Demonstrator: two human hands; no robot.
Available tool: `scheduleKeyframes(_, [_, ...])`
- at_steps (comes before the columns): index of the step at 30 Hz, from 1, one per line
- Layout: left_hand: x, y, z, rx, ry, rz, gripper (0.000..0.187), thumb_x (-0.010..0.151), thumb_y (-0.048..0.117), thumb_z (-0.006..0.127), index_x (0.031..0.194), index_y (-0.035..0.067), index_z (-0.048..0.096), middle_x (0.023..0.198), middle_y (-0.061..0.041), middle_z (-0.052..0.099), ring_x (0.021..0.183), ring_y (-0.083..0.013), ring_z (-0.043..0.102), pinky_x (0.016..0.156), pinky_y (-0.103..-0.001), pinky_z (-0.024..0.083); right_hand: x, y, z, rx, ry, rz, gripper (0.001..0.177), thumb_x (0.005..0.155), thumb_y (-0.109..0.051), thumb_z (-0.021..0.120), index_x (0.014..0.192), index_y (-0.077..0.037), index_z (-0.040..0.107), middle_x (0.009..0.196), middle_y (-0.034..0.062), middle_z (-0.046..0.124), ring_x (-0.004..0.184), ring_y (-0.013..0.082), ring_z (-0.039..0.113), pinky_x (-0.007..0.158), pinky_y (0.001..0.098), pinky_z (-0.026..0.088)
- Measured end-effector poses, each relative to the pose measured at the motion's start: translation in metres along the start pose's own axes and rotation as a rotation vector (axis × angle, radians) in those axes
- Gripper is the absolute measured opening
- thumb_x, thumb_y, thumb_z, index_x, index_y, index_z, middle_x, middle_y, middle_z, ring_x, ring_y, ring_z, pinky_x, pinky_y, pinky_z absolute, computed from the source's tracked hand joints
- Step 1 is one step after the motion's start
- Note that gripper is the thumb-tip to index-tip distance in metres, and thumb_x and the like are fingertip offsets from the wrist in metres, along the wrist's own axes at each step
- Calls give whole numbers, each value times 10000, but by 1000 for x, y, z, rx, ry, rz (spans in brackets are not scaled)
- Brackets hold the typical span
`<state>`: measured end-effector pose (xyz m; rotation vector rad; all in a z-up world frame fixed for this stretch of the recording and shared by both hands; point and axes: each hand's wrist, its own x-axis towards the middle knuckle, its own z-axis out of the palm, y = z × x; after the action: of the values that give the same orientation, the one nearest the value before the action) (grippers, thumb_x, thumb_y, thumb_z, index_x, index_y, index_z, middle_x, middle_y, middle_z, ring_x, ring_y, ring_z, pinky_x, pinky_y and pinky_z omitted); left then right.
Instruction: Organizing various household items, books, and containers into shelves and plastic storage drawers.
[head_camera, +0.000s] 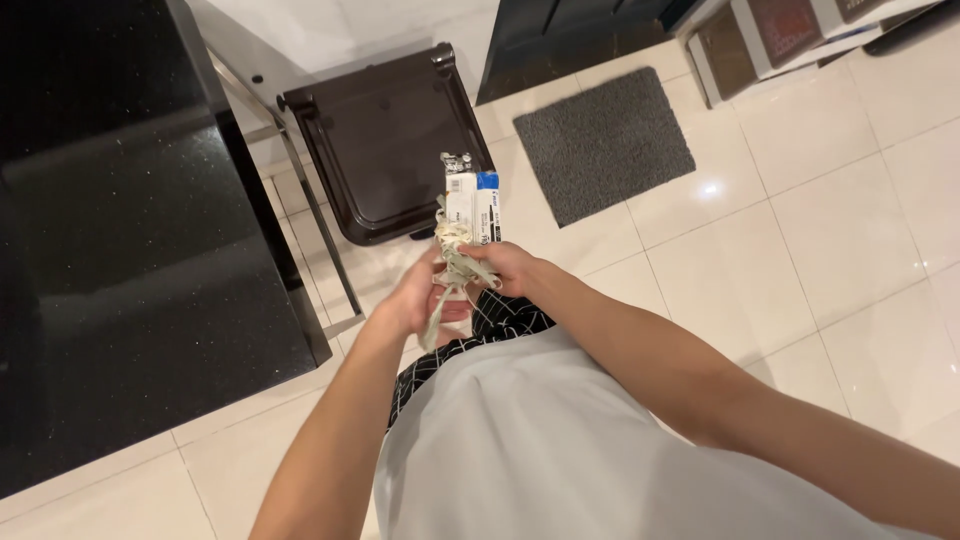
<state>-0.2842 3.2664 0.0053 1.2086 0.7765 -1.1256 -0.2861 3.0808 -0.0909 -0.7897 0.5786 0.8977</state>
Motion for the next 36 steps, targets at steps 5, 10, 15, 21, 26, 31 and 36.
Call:
scheduleKeyframes(5, [7, -20, 3, 85, -165, -104, 687, 997, 612, 363, 1296, 35, 586, 1211, -142, 725, 796, -207, 744, 756, -448, 569, 28, 30, -21, 140, 68, 34, 339, 1047, -210, 552, 1289, 26, 566, 1083, 155, 675, 930, 252, 689, 818, 404, 609])
scheduleKeyframes(10, [26, -21, 0, 126, -123, -66, 592, 1017, 487, 453, 1220, -44, 617, 1083, -198, 767, 761, -198, 729, 662, -308, 613, 33, 33, -20, 170, 123, 88, 332, 1042, -224, 536, 1278, 7, 567, 1094, 142, 666, 946, 248, 680, 841, 411, 604])
scheduleKeyframes(15, [24, -9, 4, 172, -111, -40, 595, 1015, 453, 481, 1210, -88, 635, 1016, -207, 771, 764, -208, 725, 619, -249, 609, 50, 30, -35, 186, 115, 102, 319, 1047, -233, 515, 1251, 7, 567, 1089, 142, 670, 953, 254, 685, 839, 419, 606])
scheduleKeyframes(21, [30, 0, 7, 167, -93, -37, 539, 1004, 417, 506, 1249, -52, 606, 1045, -214, 749, 795, -251, 747, 654, -278, 630, 69, 37, -62, 189, 107, 137, 281, 1064, -270, 532, 1170, -24, 617, 1007, 110, 680, 815, 226, 671, 651, 376, 584])
scheduleKeyframes(26, [32, 6, 6, 232, -63, -13, 504, 991, 413, 546, 1283, 4, 576, 1071, -199, 740, 802, -266, 745, 676, -313, 634, 41, 17, -34, 311, 256, 235, 290, 1070, -235, 487, 1203, -5, 602, 1037, 127, 677, 873, 241, 695, 655, 354, 633])
scheduleKeyframes(31, [44, 8, 0, 281, -34, 2, 523, 977, 418, 569, 1315, 19, 583, 1077, -183, 737, 793, -244, 734, 664, -314, 622, 84, 36, -80, 292, 182, 265, 302, 1045, -255, 540, 1196, -13, 637, 1051, 132, 697, 853, 244, 691, 607, 346, 592])
scheduleKeyframes(36, [38, 17, -6, 336, 44, 27, 560, 952, 419, 599, 1345, 21, 570, 1099, -163, 734, 798, -233, 734, 669, -327, 618, 96, 7, -57, 196, 215, 286, 298, 1027, -234, 587, 1227, -21, 648, 1079, 123, 701, 905, 227, 683, 695, 352, 593])
